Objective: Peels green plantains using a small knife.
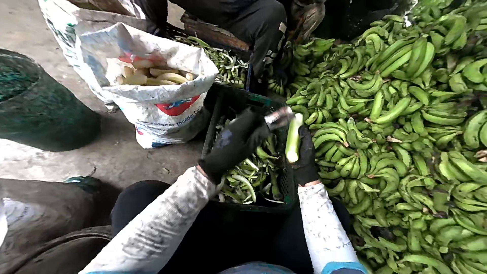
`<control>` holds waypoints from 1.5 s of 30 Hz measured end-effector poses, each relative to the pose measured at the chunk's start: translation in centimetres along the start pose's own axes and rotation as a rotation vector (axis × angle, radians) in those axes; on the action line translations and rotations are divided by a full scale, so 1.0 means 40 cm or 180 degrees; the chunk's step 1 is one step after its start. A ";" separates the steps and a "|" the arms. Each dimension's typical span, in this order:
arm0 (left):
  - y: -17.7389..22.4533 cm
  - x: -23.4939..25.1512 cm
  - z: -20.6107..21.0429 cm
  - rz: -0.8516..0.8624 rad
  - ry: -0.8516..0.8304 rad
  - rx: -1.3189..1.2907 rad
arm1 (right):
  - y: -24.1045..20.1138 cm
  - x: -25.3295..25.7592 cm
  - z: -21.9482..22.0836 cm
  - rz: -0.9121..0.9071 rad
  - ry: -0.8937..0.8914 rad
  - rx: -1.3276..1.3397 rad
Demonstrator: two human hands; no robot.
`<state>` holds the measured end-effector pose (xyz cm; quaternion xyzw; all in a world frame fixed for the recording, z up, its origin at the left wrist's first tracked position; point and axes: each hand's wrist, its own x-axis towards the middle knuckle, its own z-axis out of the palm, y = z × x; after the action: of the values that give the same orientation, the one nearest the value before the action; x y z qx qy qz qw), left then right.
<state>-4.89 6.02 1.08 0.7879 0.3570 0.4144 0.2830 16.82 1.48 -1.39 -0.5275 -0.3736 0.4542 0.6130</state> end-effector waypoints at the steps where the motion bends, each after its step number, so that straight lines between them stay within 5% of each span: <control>1: 0.013 -0.022 0.025 0.0150 -0.0154 -0.0101 | -0.007 -0.002 -0.009 -0.0274 0.0163 -0.0472; 4: 0.023 -0.053 0.077 0.0298 -0.0445 -0.0178 | -0.017 -0.014 -0.020 -0.0507 0.0029 -0.1068; 11: -0.078 0.019 0.022 -0.0216 0.0385 0.0456 | 0.026 -0.027 0.024 0.0503 -0.1054 0.0795; 14: -0.034 -0.004 0.022 -0.0053 0.0321 0.0163 | 0.005 -0.029 0.025 0.0187 -0.0547 0.0519; 20: 0.057 -0.078 0.094 0.0146 0.0138 -0.0006 | -0.035 0.032 0.054 -0.1467 0.0878 -0.0849; 23: 0.058 -0.076 0.099 0.0123 0.0186 0.0157 | -0.042 0.038 0.067 -0.1609 0.1153 -0.1179; 31: -0.076 0.002 0.024 -0.0183 0.0123 0.0048 | -0.062 -0.041 0.009 0.0083 -0.1246 -0.1023; 38: -0.106 0.027 0.018 -0.0913 0.0195 0.0197 | -0.071 -0.010 -0.016 0.0417 -0.1702 -0.1012; 45: -0.053 -0.004 0.075 -0.0469 -0.0105 0.0302 | -0.034 0.010 -0.020 0.0232 -0.0619 0.0261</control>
<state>-3.11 6.68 -2.06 0.7787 0.4285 0.3621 0.2809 17.91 1.57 -0.19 -0.4687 -0.3930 0.5401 0.5780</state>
